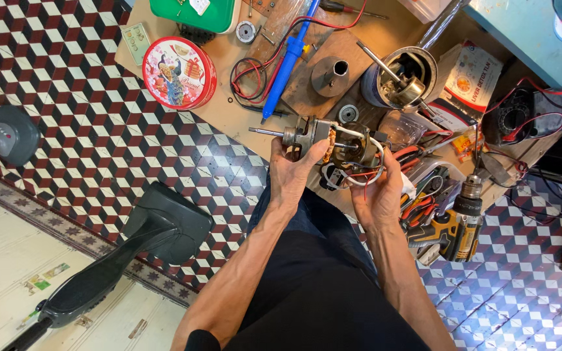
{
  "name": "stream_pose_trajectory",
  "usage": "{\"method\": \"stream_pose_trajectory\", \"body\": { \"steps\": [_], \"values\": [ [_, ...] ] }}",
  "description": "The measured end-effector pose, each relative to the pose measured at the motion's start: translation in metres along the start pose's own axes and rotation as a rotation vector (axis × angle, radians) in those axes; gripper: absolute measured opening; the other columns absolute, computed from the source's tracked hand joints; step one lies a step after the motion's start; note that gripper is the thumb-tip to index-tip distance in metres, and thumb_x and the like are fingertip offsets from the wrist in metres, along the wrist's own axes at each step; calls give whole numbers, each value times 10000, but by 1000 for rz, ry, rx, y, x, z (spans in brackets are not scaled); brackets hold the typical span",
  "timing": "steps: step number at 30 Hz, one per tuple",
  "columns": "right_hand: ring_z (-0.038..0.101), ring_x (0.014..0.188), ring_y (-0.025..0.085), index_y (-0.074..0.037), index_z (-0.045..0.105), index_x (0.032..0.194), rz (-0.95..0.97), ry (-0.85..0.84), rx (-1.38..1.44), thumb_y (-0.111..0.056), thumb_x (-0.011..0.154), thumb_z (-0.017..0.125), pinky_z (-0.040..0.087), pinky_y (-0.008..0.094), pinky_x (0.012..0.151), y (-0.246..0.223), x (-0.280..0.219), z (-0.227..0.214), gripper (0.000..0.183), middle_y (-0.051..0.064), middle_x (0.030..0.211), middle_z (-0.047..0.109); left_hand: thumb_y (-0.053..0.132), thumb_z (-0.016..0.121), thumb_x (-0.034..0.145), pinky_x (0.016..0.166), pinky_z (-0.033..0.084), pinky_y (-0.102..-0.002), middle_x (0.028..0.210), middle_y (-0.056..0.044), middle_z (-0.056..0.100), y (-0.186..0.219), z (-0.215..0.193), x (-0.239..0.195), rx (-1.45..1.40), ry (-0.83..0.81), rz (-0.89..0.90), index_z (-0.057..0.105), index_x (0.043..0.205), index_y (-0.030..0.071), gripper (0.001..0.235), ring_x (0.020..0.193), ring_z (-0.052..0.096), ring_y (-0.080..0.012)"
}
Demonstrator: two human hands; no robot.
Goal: The person disassembles a small motor, inspects the internal components, and uses a power drill to rotate the shaft. They then reassemble the motor, apply lubricant, and test the rotation by hand.
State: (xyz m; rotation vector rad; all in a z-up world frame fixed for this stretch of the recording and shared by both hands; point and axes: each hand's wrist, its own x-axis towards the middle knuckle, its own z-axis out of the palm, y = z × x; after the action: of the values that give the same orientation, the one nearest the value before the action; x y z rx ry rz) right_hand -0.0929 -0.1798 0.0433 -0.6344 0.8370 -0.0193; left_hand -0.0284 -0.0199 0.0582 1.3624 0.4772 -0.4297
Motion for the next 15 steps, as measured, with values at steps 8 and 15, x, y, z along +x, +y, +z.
{"method": "stream_pose_trajectory", "body": {
  "steps": [8, 15],
  "values": [
    [627, 1251, 201, -39, 567, 1373, -90, -149, -40, -396, 1088, 546, 496, 400, 1123, -12, -19, 10, 458, 84, 1341, 660, 305, 890, 759, 969, 543, -325, 1201, -112, 650, -2, -6, -1, -146, -84, 37, 490, 1321, 11, 750, 1091, 648, -179],
    [600, 1254, 238, -59, 538, 1410, -115, -194, -33, -410, 1098, 493, 430, 448, 1127, -28, -32, 17, 472, 84, 1350, 652, 178, 878, 803, 1045, 524, -336, 1256, -88, 641, -2, -6, -5, -333, -211, 102, 430, 1458, 11, 811, 1161, 629, -173]
  ]
}}
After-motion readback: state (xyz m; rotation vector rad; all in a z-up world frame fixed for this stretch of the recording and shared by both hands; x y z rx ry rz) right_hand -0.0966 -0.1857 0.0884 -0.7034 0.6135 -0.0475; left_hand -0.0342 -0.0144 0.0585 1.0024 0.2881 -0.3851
